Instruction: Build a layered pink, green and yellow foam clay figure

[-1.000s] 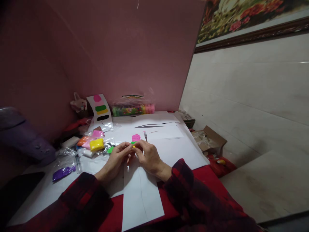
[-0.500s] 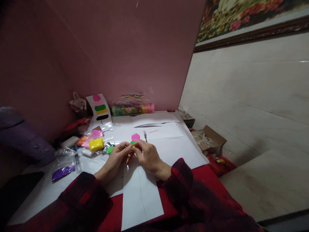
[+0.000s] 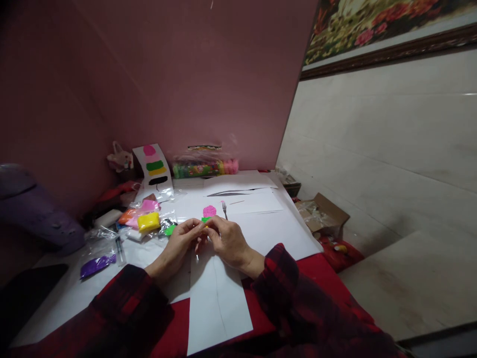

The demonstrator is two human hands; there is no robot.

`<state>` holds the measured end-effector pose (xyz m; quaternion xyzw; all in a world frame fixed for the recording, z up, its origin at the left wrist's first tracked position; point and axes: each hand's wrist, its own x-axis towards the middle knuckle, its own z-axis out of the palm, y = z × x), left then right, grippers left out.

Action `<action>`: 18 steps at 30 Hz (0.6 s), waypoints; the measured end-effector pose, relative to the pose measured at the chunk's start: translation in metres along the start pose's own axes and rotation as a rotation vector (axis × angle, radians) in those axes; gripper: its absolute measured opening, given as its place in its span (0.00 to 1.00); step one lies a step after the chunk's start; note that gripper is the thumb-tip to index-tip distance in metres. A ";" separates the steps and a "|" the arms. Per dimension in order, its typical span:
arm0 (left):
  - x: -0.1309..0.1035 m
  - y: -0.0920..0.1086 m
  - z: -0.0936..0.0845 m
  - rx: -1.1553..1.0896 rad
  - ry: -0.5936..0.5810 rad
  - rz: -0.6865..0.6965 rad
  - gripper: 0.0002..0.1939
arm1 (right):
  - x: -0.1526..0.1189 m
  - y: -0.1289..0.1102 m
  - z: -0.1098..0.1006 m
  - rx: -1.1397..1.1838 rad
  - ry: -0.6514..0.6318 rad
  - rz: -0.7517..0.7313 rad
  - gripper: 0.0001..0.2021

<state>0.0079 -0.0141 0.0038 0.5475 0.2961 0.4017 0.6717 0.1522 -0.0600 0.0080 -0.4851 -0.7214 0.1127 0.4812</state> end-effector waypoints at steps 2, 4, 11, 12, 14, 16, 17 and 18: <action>0.000 0.000 0.000 -0.006 0.000 0.002 0.17 | 0.000 0.001 0.001 0.000 -0.001 0.000 0.05; 0.000 0.000 0.000 -0.005 0.002 0.001 0.16 | -0.001 0.001 0.001 0.000 -0.003 -0.002 0.05; 0.001 -0.002 -0.001 0.003 0.006 0.004 0.16 | 0.000 0.001 0.000 -0.010 -0.022 0.003 0.05; 0.001 -0.002 -0.001 0.006 0.006 0.005 0.16 | 0.000 0.001 0.000 -0.013 -0.025 0.005 0.05; 0.001 -0.001 -0.001 0.010 0.003 0.004 0.17 | 0.000 0.000 0.000 -0.018 -0.031 0.006 0.05; 0.000 -0.001 -0.001 0.006 0.001 0.005 0.17 | 0.000 0.000 0.000 -0.020 -0.033 0.007 0.05; 0.000 -0.001 0.000 0.003 0.002 0.005 0.18 | 0.000 0.000 0.000 -0.021 -0.036 0.008 0.05; 0.000 -0.001 0.000 0.002 0.005 0.005 0.18 | 0.000 0.000 -0.001 -0.021 -0.039 0.009 0.05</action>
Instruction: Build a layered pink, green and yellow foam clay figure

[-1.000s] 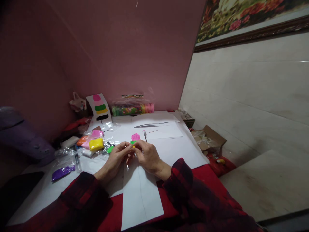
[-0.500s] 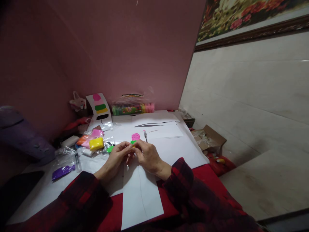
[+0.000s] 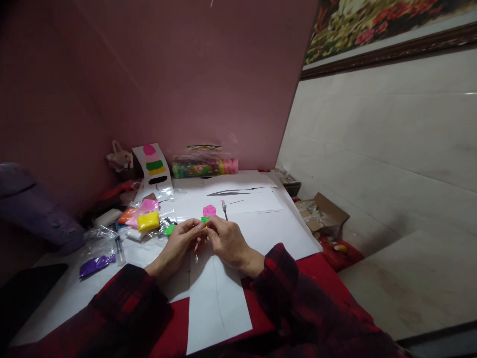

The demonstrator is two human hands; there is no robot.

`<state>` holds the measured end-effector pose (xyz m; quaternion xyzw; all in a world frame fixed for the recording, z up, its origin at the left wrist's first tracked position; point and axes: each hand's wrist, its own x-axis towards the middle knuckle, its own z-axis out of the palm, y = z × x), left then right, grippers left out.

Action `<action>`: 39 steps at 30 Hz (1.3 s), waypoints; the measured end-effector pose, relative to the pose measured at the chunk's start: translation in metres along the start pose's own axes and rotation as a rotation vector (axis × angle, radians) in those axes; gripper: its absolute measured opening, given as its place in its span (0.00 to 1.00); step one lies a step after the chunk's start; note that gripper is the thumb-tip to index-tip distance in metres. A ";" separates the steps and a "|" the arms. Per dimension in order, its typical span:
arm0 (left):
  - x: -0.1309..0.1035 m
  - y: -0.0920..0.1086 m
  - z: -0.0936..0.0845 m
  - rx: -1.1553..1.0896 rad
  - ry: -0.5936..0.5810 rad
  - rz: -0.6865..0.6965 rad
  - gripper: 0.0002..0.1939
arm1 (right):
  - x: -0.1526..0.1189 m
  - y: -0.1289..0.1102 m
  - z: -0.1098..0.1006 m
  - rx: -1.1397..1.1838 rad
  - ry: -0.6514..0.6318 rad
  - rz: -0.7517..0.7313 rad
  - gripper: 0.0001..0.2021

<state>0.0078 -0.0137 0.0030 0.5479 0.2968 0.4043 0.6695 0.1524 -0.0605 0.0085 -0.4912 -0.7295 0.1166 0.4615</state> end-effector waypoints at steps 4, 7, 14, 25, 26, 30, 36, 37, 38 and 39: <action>0.000 -0.001 -0.001 0.017 -0.004 -0.006 0.17 | 0.000 -0.001 -0.001 0.003 -0.005 0.007 0.05; 0.001 -0.001 -0.001 0.017 -0.009 -0.005 0.17 | 0.000 -0.002 -0.001 0.006 -0.006 0.009 0.05; 0.000 0.000 0.000 0.014 -0.001 -0.005 0.17 | 0.000 0.000 0.000 -0.004 -0.008 0.009 0.04; 0.001 -0.001 -0.001 0.009 -0.008 -0.007 0.16 | 0.000 0.001 0.000 -0.003 -0.009 0.005 0.04; 0.001 -0.001 -0.001 0.007 -0.010 -0.005 0.16 | 0.000 0.001 0.000 -0.004 -0.009 0.005 0.04; 0.000 -0.001 0.000 -0.003 -0.010 -0.006 0.16 | 0.000 0.000 0.000 -0.005 -0.009 0.006 0.05; 0.000 -0.002 0.000 0.018 -0.015 0.000 0.16 | 0.000 0.000 0.000 -0.002 -0.017 0.012 0.04; 0.001 -0.002 -0.001 0.024 -0.016 0.001 0.16 | 0.000 0.001 0.000 -0.003 -0.018 0.012 0.04; 0.001 -0.002 -0.001 0.028 -0.018 0.003 0.16 | 0.000 0.001 0.000 -0.004 -0.020 0.011 0.04; 0.001 -0.002 -0.001 0.030 -0.018 0.005 0.16 | 0.000 0.001 0.000 -0.005 -0.021 0.011 0.04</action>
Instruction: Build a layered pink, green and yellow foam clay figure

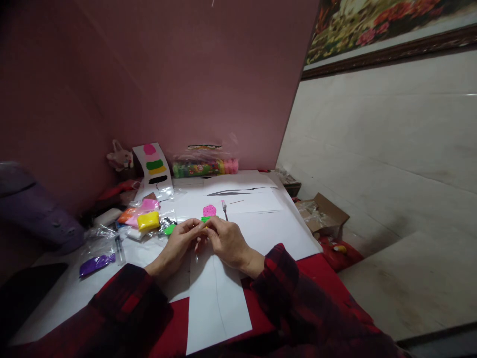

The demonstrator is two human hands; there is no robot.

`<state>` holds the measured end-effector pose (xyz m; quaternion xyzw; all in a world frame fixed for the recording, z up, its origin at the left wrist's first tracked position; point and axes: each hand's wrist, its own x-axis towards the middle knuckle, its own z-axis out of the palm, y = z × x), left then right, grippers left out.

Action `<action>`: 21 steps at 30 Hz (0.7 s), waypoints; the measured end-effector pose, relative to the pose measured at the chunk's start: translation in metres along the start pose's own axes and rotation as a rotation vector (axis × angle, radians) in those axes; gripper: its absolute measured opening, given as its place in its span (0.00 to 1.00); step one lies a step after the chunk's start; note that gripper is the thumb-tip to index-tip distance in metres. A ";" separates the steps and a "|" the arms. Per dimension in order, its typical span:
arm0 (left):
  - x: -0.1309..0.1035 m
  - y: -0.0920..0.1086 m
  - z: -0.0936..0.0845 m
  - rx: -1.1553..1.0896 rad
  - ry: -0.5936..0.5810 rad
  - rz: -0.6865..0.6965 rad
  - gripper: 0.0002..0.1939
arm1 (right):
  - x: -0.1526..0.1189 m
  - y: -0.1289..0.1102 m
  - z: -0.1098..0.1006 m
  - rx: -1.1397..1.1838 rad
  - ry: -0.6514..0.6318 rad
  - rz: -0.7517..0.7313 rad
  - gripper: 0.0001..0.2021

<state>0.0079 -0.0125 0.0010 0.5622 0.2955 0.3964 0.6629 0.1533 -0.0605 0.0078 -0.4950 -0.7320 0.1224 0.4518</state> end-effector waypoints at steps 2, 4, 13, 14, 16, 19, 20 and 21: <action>0.000 0.000 0.000 -0.002 -0.001 0.001 0.16 | 0.000 0.000 0.000 -0.002 -0.001 0.000 0.04; 0.001 0.000 -0.001 -0.001 -0.001 0.001 0.16 | 0.000 0.000 0.000 -0.003 0.000 0.000 0.04; -0.001 0.001 0.001 -0.010 0.006 0.002 0.16 | 0.000 0.000 0.000 -0.009 -0.012 0.006 0.04; -0.001 0.001 0.001 -0.011 0.009 0.002 0.16 | 0.000 0.000 0.000 -0.011 -0.016 0.008 0.04; -0.002 0.002 0.002 -0.014 0.014 -0.002 0.17 | 0.000 -0.001 0.000 -0.013 -0.024 0.012 0.04; -0.001 0.002 0.002 -0.013 0.015 -0.004 0.17 | -0.001 -0.002 -0.001 -0.018 -0.032 0.018 0.05; -0.001 0.002 0.002 -0.010 0.016 -0.001 0.17 | -0.001 -0.002 -0.001 -0.020 -0.032 0.018 0.04; -0.001 0.002 0.002 -0.006 0.016 0.003 0.16 | -0.001 -0.002 -0.001 -0.022 -0.033 0.016 0.04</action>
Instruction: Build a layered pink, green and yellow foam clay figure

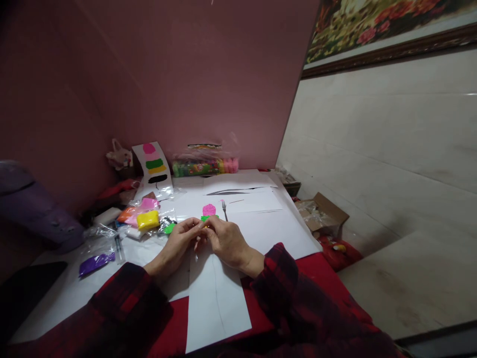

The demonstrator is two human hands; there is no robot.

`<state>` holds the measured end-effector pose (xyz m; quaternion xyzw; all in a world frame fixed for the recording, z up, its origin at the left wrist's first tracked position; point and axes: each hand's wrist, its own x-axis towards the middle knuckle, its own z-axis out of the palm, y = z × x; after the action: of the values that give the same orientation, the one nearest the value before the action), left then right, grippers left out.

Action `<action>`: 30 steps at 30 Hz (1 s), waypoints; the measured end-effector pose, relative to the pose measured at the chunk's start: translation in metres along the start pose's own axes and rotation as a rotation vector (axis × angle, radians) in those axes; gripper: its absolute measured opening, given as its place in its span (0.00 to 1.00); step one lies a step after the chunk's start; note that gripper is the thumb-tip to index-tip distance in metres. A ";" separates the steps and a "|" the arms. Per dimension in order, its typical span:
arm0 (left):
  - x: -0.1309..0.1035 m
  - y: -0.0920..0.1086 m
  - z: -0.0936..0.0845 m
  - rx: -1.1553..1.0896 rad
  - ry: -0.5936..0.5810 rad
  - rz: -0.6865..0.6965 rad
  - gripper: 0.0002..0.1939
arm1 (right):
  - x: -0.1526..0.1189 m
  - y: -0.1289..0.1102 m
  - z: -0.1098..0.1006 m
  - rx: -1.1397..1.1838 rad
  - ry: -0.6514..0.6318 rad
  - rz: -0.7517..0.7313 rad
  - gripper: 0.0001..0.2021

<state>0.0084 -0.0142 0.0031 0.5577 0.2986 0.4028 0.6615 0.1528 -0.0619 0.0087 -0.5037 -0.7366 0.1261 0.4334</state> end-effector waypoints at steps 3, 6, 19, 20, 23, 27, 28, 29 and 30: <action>0.001 -0.001 -0.001 0.009 -0.009 0.009 0.16 | 0.000 0.001 0.000 -0.002 -0.002 -0.005 0.04; 0.001 -0.003 -0.002 0.008 -0.018 0.007 0.16 | 0.000 0.001 0.000 -0.006 -0.001 -0.009 0.04; -0.001 0.001 0.000 -0.011 -0.007 0.000 0.14 | 0.000 0.000 0.001 -0.013 0.058 -0.007 0.04; -0.001 0.001 0.000 -0.015 -0.005 0.000 0.14 | 0.001 0.000 0.001 -0.012 0.067 -0.006 0.04; 0.000 0.001 0.000 -0.038 0.004 0.016 0.13 | 0.001 -0.001 0.001 0.010 0.094 -0.006 0.05; 0.000 0.001 0.001 -0.060 0.032 0.046 0.12 | 0.002 -0.003 0.001 0.058 0.121 -0.006 0.06; 0.001 0.001 0.002 -0.058 0.040 0.052 0.12 | 0.002 -0.003 0.001 0.070 0.127 -0.001 0.06; 0.001 0.001 0.002 -0.055 0.049 0.059 0.12 | 0.002 -0.003 0.001 0.083 0.133 0.006 0.06; 0.001 0.001 0.002 -0.051 0.058 0.065 0.12 | 0.002 -0.003 0.001 0.099 0.140 0.016 0.06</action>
<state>0.0100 -0.0142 0.0047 0.5383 0.2887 0.4475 0.6532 0.1498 -0.0612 0.0107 -0.4951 -0.6933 0.1299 0.5073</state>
